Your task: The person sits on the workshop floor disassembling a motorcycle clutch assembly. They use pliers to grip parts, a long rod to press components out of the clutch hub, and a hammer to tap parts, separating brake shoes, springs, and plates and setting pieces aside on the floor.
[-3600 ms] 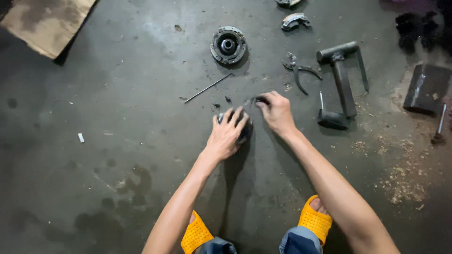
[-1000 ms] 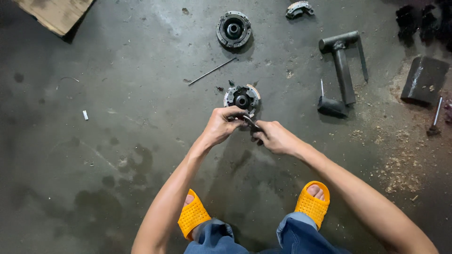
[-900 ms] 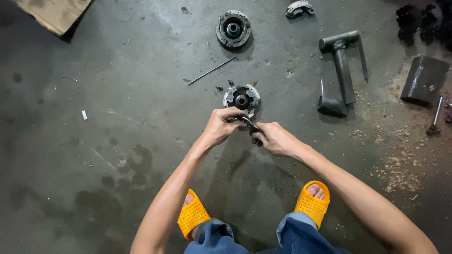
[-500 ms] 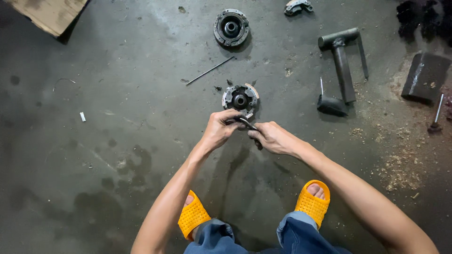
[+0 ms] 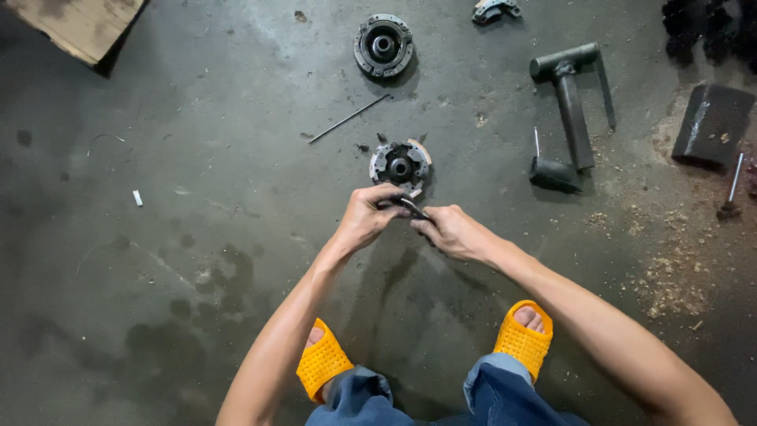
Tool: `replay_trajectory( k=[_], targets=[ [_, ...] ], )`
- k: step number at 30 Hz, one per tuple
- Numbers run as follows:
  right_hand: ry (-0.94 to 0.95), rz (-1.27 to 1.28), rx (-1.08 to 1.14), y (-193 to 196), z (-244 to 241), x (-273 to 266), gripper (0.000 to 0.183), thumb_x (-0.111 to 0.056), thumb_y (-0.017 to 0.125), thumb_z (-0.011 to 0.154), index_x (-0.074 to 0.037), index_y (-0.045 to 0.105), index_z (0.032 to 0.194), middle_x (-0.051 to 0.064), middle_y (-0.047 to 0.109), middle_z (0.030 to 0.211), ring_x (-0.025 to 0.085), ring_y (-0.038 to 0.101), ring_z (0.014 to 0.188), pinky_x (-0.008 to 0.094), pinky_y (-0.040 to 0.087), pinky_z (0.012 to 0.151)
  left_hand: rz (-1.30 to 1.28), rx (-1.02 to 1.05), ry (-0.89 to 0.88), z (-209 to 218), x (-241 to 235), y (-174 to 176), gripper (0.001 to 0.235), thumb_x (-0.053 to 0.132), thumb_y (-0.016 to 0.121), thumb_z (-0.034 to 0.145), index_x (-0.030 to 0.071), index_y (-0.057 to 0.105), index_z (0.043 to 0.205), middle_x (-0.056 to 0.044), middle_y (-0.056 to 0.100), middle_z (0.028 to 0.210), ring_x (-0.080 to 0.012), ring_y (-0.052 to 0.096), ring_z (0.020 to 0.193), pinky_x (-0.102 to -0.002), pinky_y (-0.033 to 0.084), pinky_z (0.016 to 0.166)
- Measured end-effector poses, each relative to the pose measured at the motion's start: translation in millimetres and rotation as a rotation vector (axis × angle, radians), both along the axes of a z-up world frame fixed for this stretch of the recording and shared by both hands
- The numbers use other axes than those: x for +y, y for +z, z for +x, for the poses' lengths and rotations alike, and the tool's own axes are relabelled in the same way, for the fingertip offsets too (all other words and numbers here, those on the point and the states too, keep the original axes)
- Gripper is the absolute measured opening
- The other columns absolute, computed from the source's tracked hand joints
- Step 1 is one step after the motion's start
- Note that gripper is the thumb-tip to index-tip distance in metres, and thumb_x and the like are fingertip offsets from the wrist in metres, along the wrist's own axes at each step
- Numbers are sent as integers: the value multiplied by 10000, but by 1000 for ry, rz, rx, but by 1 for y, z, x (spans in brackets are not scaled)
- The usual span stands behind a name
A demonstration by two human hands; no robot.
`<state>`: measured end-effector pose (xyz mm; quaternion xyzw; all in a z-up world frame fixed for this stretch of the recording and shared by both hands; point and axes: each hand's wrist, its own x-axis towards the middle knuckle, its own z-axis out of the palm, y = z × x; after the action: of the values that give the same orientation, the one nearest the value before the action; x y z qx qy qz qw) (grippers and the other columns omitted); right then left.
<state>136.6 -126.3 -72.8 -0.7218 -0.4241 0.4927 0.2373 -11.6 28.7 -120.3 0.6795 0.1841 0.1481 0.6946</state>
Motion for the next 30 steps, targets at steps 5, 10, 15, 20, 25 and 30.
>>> replay_trajectory(
  k=[5,10,15,20,25,30],
  targets=[
    [-12,22,-24,-9,-6,-3,309,-218,563,1038,-1,628,828,192,629,622,274,618,555,381,467,484,-82,-7,-13,-6,1,-1,228,-19,857,798,73,813,1002,-102,767,883,-144,668,874,-358,584,803],
    [-36,34,-16,-11,-8,-5,298,-200,558,1035,1,628,827,191,630,613,272,615,546,367,462,475,-83,12,-37,-8,5,-3,235,1,875,776,80,814,988,-90,765,883,-125,660,881,-362,581,818],
    [22,28,70,-27,-4,-9,340,-245,563,1042,3,587,811,265,638,680,346,656,646,464,506,587,0,132,-51,-7,5,-7,165,-14,785,855,47,795,1008,-175,763,909,-260,731,896,-399,583,807],
    [-57,-51,127,-2,1,-14,371,-222,535,1059,19,619,790,228,699,691,294,669,678,458,534,666,15,264,276,-12,5,18,111,74,845,823,54,802,923,-130,770,786,-168,724,753,-349,602,718],
    [-237,-30,152,-9,8,-29,422,-293,546,1062,11,654,790,212,673,657,268,615,693,461,532,714,89,302,573,-19,-12,0,84,47,720,925,8,791,946,-204,769,825,-242,754,814,-373,590,699],
    [-436,34,65,-19,16,-39,434,-342,570,1064,-36,638,764,205,640,637,225,613,659,423,528,692,139,244,641,5,-19,-24,139,77,750,884,-5,789,989,-232,763,879,-346,752,875,-422,585,734]
  ],
)
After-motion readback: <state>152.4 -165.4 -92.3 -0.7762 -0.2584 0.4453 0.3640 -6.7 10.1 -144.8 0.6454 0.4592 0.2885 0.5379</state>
